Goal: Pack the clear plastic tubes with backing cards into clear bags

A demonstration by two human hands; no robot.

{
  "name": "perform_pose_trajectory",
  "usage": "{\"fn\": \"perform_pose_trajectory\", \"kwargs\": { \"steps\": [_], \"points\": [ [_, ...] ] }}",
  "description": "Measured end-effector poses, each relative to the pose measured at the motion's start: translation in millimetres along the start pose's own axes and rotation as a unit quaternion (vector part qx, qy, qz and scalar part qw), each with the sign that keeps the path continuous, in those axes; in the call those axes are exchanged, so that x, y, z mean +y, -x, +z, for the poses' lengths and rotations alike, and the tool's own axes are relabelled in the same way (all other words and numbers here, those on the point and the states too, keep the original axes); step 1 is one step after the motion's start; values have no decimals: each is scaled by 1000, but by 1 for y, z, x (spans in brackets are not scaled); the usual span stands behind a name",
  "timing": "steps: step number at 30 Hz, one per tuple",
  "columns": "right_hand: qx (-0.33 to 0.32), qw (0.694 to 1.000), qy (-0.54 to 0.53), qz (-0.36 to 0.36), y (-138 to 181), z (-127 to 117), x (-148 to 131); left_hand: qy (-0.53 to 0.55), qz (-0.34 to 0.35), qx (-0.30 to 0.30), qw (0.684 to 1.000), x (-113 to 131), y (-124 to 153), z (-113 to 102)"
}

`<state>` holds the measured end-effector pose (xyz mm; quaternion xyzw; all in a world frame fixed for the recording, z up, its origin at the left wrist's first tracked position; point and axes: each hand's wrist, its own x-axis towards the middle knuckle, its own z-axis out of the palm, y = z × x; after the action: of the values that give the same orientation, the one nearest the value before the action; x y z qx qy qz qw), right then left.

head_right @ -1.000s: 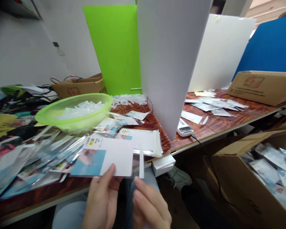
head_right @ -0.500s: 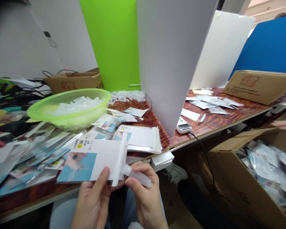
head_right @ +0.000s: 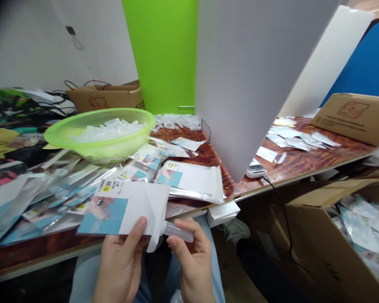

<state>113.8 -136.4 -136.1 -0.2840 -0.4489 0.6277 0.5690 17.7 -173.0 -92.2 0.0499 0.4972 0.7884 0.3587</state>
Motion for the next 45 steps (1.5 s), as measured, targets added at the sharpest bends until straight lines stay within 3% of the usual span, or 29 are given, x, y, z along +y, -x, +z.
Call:
{"fn": "perform_pose_trajectory", "kwargs": {
  "steps": [4,7,9,13,15,18,22,30,33,38,43,45],
  "points": [
    [-21,998,64,11,6,2,4,-19,-16,-47,999,-4,-3,-6],
    [1,998,45,36,11,3,10,13,-3,-34,999,-3,-5,-6],
    [-2,999,47,7,13,2,15,32,1,-18,999,-1,-7,-6],
    [-71,995,62,-41,12,0,23,25,-32,-51,998,0,-8,-8],
    [-75,994,64,-48,10,-1,25,8,-53,-70,996,-1,-8,-9],
    [-94,991,93,-5,5,-3,28,8,-72,-76,994,-3,-7,-10],
    [-179,977,118,18,-5,-4,31,30,-68,-102,992,-5,-9,-15],
    [-284,947,132,-67,-10,22,30,125,-97,-69,985,7,-14,-44],
    [-312,933,158,-84,-11,30,27,123,-87,-20,988,16,-16,-51],
    [-285,934,185,-109,-5,42,32,105,-75,32,991,23,-16,-54],
    [-246,952,169,-66,8,54,39,125,-76,7,989,24,-15,-63],
    [-266,945,181,-58,8,59,35,128,-80,-4,988,25,-15,-69]
  ]
}}
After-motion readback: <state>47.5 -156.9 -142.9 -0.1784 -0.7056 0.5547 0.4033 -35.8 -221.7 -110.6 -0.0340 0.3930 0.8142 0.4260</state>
